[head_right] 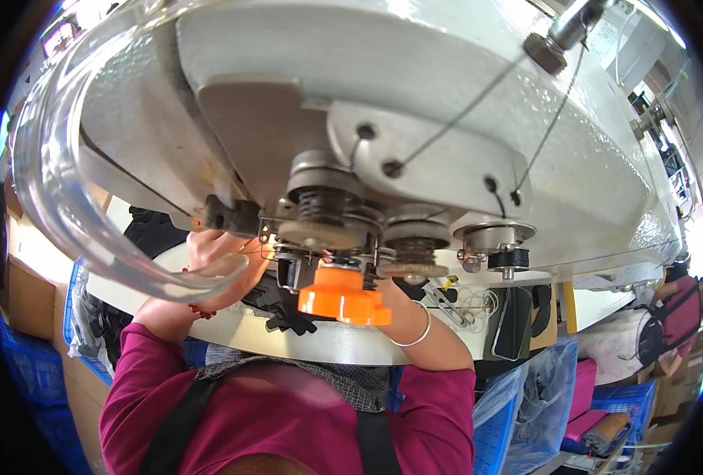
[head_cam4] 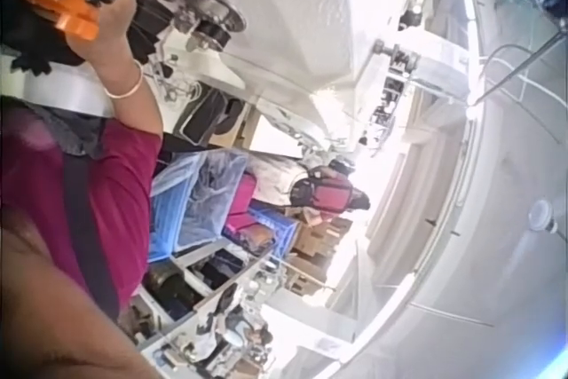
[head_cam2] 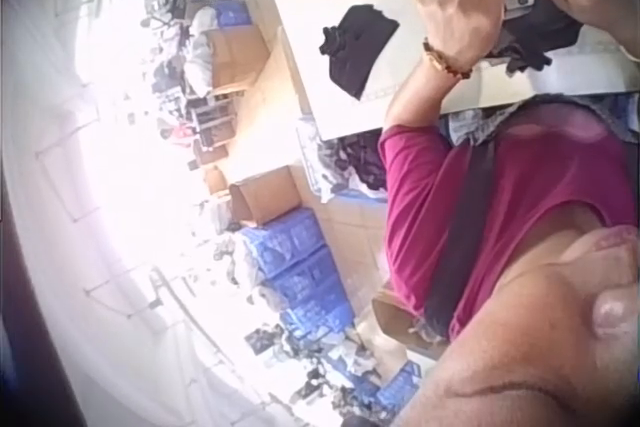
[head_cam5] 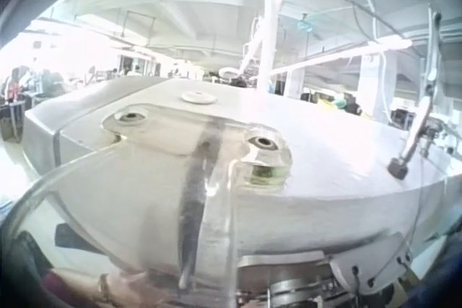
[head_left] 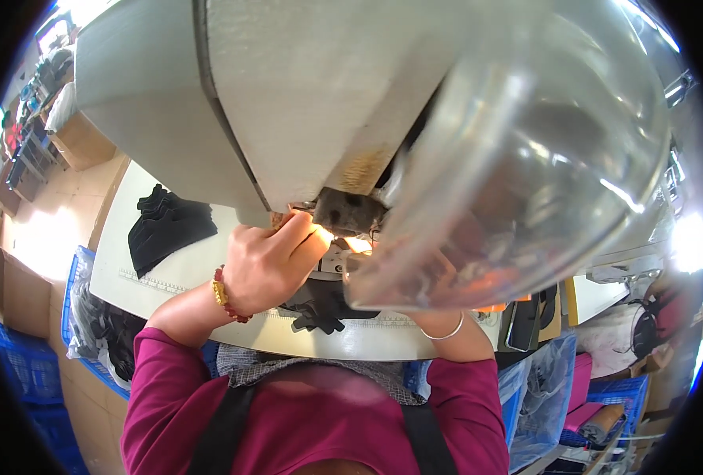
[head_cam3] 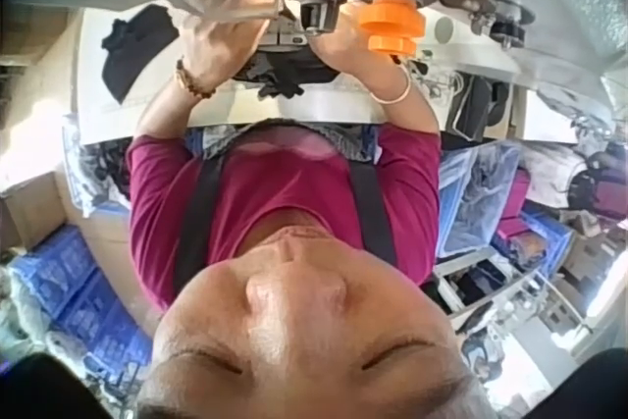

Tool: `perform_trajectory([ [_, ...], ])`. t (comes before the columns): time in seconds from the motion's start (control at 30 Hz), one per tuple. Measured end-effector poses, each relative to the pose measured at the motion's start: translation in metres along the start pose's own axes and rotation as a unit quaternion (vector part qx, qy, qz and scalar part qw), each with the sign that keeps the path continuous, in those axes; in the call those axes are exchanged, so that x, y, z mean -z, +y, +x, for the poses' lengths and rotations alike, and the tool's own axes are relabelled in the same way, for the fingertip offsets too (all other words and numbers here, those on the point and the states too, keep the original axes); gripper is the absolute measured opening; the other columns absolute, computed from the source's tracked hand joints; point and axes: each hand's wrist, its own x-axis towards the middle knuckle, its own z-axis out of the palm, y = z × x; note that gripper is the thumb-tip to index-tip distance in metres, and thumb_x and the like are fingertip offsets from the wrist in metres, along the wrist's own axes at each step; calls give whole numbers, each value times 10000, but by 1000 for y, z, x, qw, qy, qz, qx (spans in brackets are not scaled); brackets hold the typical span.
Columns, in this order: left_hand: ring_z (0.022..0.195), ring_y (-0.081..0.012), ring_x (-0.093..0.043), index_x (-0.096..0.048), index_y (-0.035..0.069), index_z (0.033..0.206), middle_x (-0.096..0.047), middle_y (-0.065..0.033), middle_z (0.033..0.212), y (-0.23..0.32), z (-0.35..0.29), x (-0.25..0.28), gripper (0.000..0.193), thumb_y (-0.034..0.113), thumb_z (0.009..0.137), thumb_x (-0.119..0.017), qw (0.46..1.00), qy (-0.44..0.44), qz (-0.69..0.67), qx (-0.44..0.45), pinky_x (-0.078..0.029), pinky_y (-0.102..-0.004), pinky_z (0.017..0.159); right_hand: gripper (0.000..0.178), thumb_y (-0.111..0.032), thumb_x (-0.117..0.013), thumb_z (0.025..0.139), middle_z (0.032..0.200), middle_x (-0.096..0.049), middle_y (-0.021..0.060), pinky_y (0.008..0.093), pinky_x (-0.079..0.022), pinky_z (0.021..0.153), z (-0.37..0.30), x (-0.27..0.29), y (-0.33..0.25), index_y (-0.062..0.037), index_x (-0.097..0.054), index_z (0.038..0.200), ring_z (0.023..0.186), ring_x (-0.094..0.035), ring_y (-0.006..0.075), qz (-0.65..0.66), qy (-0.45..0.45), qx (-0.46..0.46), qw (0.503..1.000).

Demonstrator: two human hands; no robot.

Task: Stitching black fabric shoe components using an industrial sewing machine.

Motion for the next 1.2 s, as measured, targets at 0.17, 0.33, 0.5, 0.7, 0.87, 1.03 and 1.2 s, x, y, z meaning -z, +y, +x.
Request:
perform_trajectory([
  [0.17, 468, -104, -499, -645, 99, 893, -577, -21, 875, -6, -1, 6, 210, 74, 685, -638, 1000, -12, -21, 2, -379, -267, 376, 245, -289, -640, 805, 916, -645, 41, 398, -460, 630, -10, -4, -4, -127, -679, 985, 770, -618, 279, -23, -27, 2, 999],
  [0.33, 482, -102, -512, -642, 94, 923, -586, -24, 912, -11, -2, 17, 230, 80, 694, -630, 998, -60, -26, -5, -406, -269, 405, 267, -249, -650, 799, 909, -650, 43, 375, -460, 619, -18, -9, -6, -113, -677, 1028, 755, -620, 252, -56, -56, 1, 997],
  [0.5, 496, -112, -505, -641, 75, 930, -592, -41, 915, -4, -4, 22, 249, 81, 682, -625, 994, -111, -15, 1, -413, -270, 429, 298, -210, -660, 794, 902, -655, 45, 353, -459, 608, -15, -28, -9, -98, -674, 1070, 739, -623, 224, -88, -72, -3, 994],
  [0.7, 508, -129, -489, -645, 57, 930, -591, -50, 862, 4, -4, 18, 237, 72, 696, -617, 997, -61, 35, 30, -424, -285, 471, 344, -162, -671, 788, 894, -662, 47, 326, -459, 594, -29, -21, -7, -81, -670, 1122, 721, -626, 192, -132, -91, -10, 987],
  [0.87, 616, -192, -560, -632, 53, 912, -562, -41, 791, 4, -3, 15, 167, 74, 747, -631, 994, -63, -12, 92, -462, -319, 533, 386, -123, -681, 783, 887, -667, 49, 303, -459, 583, -42, -15, -5, -67, -667, 1165, 705, -628, 164, -167, -109, -14, 980],
  [1.03, 650, -212, -578, -623, 48, 915, -562, -47, 778, 7, 2, 21, 155, 88, 768, -649, 994, -45, -14, 94, -471, -335, 553, 452, -77, -671, 751, 828, -659, 23, 253, -437, 557, 16, 20, -39, -59, -660, 1203, 664, -611, 127, -245, -130, -33, 960],
  [1.2, 603, -247, -578, -625, 44, 911, -581, -51, 726, 3, -18, 6, 172, 99, 765, -697, 981, -81, -104, 144, -464, -356, 540, 418, -107, -674, 741, 872, -682, -21, 330, -488, 765, 17, 30, -44, -67, -688, 1157, 730, -620, 127, -294, -168, -6, 941],
])
